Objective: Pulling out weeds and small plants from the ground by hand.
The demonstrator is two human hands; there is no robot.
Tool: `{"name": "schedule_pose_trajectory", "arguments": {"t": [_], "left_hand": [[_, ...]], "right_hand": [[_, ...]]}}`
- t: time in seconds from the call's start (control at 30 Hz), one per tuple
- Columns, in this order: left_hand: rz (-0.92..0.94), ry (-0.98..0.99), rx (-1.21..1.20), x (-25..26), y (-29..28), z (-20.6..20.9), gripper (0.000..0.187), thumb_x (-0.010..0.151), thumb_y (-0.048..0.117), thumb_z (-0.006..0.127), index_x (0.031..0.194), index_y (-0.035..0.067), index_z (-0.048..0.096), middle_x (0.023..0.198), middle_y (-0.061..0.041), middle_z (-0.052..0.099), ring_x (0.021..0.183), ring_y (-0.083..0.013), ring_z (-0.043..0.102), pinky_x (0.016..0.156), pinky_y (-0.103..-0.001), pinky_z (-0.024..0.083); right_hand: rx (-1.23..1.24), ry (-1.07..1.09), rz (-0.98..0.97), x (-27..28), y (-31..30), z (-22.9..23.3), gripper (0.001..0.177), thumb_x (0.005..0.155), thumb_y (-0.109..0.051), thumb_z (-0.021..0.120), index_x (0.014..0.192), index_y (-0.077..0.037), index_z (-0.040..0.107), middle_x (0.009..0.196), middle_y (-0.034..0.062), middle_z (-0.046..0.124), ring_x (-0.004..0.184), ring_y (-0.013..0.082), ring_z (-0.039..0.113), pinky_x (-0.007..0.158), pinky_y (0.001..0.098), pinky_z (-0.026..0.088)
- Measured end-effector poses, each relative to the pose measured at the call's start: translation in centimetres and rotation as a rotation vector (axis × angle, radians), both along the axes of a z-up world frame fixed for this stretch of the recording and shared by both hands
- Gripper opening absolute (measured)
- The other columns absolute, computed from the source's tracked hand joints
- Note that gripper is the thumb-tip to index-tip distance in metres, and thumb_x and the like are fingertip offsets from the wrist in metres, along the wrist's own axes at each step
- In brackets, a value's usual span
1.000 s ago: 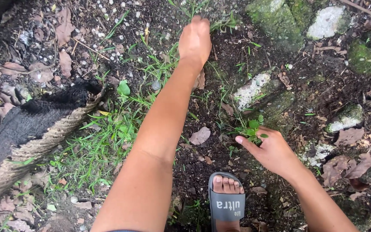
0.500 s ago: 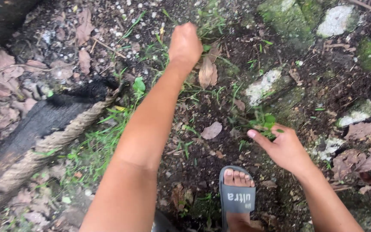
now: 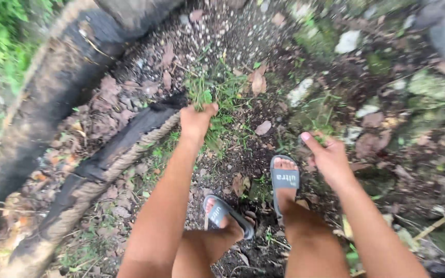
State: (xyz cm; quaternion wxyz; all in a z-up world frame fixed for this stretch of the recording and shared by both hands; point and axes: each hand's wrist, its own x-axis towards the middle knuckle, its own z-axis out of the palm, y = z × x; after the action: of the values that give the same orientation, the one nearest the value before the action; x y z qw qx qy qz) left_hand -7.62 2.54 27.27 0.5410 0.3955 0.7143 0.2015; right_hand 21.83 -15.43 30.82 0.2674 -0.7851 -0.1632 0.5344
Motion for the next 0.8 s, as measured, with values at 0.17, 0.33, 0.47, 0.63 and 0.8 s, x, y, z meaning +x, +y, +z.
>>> {"name": "schedule_pose_trajectory", "arguments": {"t": [0.17,0.33,0.47,0.63,0.8], "left_hand": [[0.141,-0.257,-0.078,3.3,-4.3,14.1,0.008,0.088,0.006,0.076,0.081,0.006,0.072,0.091,-0.003,0.077,0.067,-0.0109,0.060,0.055,-0.028,0.050],[0.114,-0.362,-0.180,4.5,-9.7,23.4,0.007,0.091,0.014,0.071,0.094,0.008,0.074,0.090,-0.002,0.073,0.075,-0.0112,0.061,0.063,-0.028,0.052],[0.049,-0.465,-0.130,3.1,-12.9,24.8,0.011,0.093,0.016,0.070,0.097,0.007,0.072,0.089,-0.002,0.069,0.076,-0.0124,0.061,0.064,-0.030,0.052],[0.065,-0.628,-0.125,-0.4,-16.7,25.0,0.012,0.096,0.017,0.070,0.102,0.007,0.073,0.092,-0.003,0.066,0.078,-0.0148,0.058,0.069,-0.031,0.048],[-0.042,-0.725,-0.205,-3.1,-19.8,29.7,0.016,0.094,0.017,0.066,0.104,0.006,0.070,0.096,-0.005,0.069,0.089,-0.0189,0.064,0.081,-0.036,0.052]], "right_hand": [[0.188,0.127,-0.241,-4.0,-0.6,11.3,0.022,0.097,-0.027,0.072,0.102,-0.006,0.075,0.087,0.0013,0.072,0.067,0.0073,0.062,0.056,0.0248,0.052],[0.238,0.192,-0.296,-10.0,-2.0,20.6,0.020,0.095,-0.025,0.069,0.102,-0.006,0.072,0.087,0.0030,0.072,0.069,0.0126,0.069,0.061,0.0285,0.059],[0.305,0.080,-0.225,-14.8,-3.8,24.4,0.024,0.097,-0.025,0.070,0.107,-0.004,0.072,0.085,0.0050,0.071,0.067,0.0124,0.065,0.060,0.0295,0.057],[0.324,-0.048,-0.191,-20.8,-7.6,29.2,0.037,0.094,-0.028,0.074,0.120,-0.002,0.064,0.088,0.0093,0.072,0.070,0.0162,0.065,0.063,0.0323,0.054],[0.491,-0.131,-0.113,-24.5,-11.5,32.6,0.052,0.087,-0.026,0.077,0.132,-0.005,0.060,0.111,0.0081,0.071,0.097,0.0189,0.066,0.085,0.0341,0.053]]}}
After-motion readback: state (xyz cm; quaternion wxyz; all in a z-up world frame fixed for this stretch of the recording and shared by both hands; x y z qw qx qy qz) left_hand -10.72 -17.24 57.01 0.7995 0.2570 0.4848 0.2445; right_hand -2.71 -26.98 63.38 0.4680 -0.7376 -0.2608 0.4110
